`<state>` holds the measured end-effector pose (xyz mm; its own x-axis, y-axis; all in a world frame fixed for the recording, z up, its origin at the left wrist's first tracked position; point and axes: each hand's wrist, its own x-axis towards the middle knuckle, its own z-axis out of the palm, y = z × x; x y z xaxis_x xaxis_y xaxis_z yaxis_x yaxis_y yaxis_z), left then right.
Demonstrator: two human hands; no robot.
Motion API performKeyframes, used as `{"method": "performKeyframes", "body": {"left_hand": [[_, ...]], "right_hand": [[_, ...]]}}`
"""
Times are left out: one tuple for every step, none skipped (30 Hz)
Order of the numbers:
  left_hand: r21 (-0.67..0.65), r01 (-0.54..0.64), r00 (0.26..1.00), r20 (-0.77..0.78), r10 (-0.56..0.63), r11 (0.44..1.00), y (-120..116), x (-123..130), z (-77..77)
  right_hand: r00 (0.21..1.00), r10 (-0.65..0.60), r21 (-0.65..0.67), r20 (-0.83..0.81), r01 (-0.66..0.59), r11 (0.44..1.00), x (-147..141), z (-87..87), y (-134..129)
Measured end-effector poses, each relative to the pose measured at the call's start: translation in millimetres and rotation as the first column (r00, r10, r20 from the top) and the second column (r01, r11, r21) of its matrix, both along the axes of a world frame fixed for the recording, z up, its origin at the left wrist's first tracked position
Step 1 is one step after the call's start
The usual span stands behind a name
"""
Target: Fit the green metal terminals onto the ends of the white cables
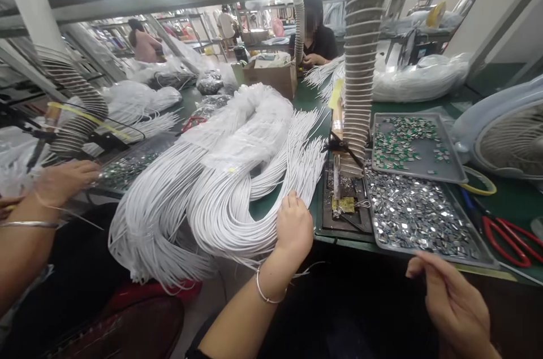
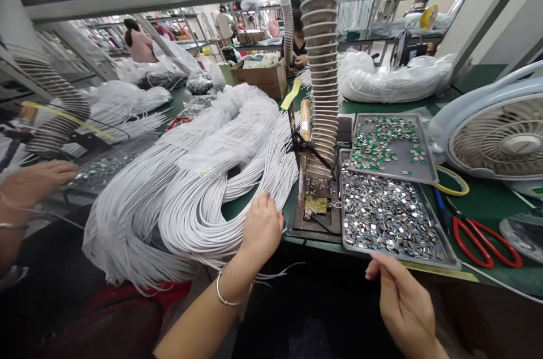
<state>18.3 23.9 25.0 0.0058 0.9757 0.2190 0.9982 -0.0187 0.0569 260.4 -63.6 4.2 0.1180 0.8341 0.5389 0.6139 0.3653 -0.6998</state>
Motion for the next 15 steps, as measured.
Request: {"method": "performKeyframes", "body": {"left_hand": [[0.008,0.003,1.0,-0.003,-0.003,1.0,-0.6,-0.2,0.1],[0.016,0.009,1.0,-0.007,-0.009,1.0,-1.5,-0.7,0.4],[0.024,0.017,1.0,-0.01,-0.017,1.0,-2.3,-1.2,0.8],[0.03,0.024,1.0,-0.013,-0.023,0.999,-3.0,-1.8,1.1],[0.031,0.037,0.999,-0.019,-0.036,0.999,-3.6,-2.3,1.4],[0.033,0.046,0.999,-0.017,-0.045,0.998,-3.9,-2.8,1.4],[0.04,0.057,0.998,-0.01,-0.056,0.998,-4.1,-3.2,1.0],[0.053,0.064,0.998,-0.004,-0.064,0.997,-4.1,-3.5,0.2],[0.073,0.069,0.998,-0.001,-0.069,0.995,-4.1,-3.8,-1.0],[0.101,0.062,0.998,0.0,-0.062,0.993,-4.1,-4.2,-2.8],[0.132,0.053,0.999,0.002,-0.054,0.99,-4.1,-4.6,-4.9],[0.166,0.052,0.999,0.005,-0.054,0.985,-4.1,-5.3,-7.4],[0.2,0.064,0.998,0.007,-0.067,0.978,-4.2,-6.1,-10.2],[0.234,0.073,0.997,0.007,-0.077,0.97,-4.3,-7.1,-13.0],[0.267,0.088,0.996,-0.003,-0.09,0.96,-4.4,-8.2,-15.9]], "right_hand": [[1.0,-0.014,0.002,0.014,0.014,1.0,4.2,10.0,11.2],[0.999,-0.014,-0.01,0.047,0.015,1.0,8.7,20.6,25.3],[0.996,-0.002,-0.02,0.09,0.004,1.0,13.1,31.3,42.3],[0.99,0.023,-0.022,0.136,-0.02,1.0,16.9,41.8,61.8],[0.983,0.042,-0.048,0.179,-0.034,0.998,19.7,51.7,83.5],[0.973,0.031,-0.107,0.228,-0.006,0.994,21.1,60.6,106.6],[0.952,0.026,-0.217,0.305,0.043,0.975,20.8,68.5,130.5],[0.921,0.042,-0.334,0.387,0.098,0.938,18.7,75.3,154.4],[0.91,0.043,-0.361,0.413,0.12,0.925,15.0,80.8,177.6],[0.903,0.034,-0.369,0.427,0.14,0.919,9.9,85.2,199.6],[0.897,0.025,-0.378,0.441,0.16,0.912,3.9,88.5,220.0],[0.892,0.016,-0.39,0.453,0.182,0.903,-2.8,90.7,238.6],[0.887,0.008,-0.402,0.463,0.202,0.893,-9.7,92.2,255.3],[0.882,0.001,-0.414,0.471,0.219,0.884,-16.6,93.0,270.1],[0.878,-0.001,-0.427,0.478,0.234,0.873,-23.3,93.2,283.1]]}}
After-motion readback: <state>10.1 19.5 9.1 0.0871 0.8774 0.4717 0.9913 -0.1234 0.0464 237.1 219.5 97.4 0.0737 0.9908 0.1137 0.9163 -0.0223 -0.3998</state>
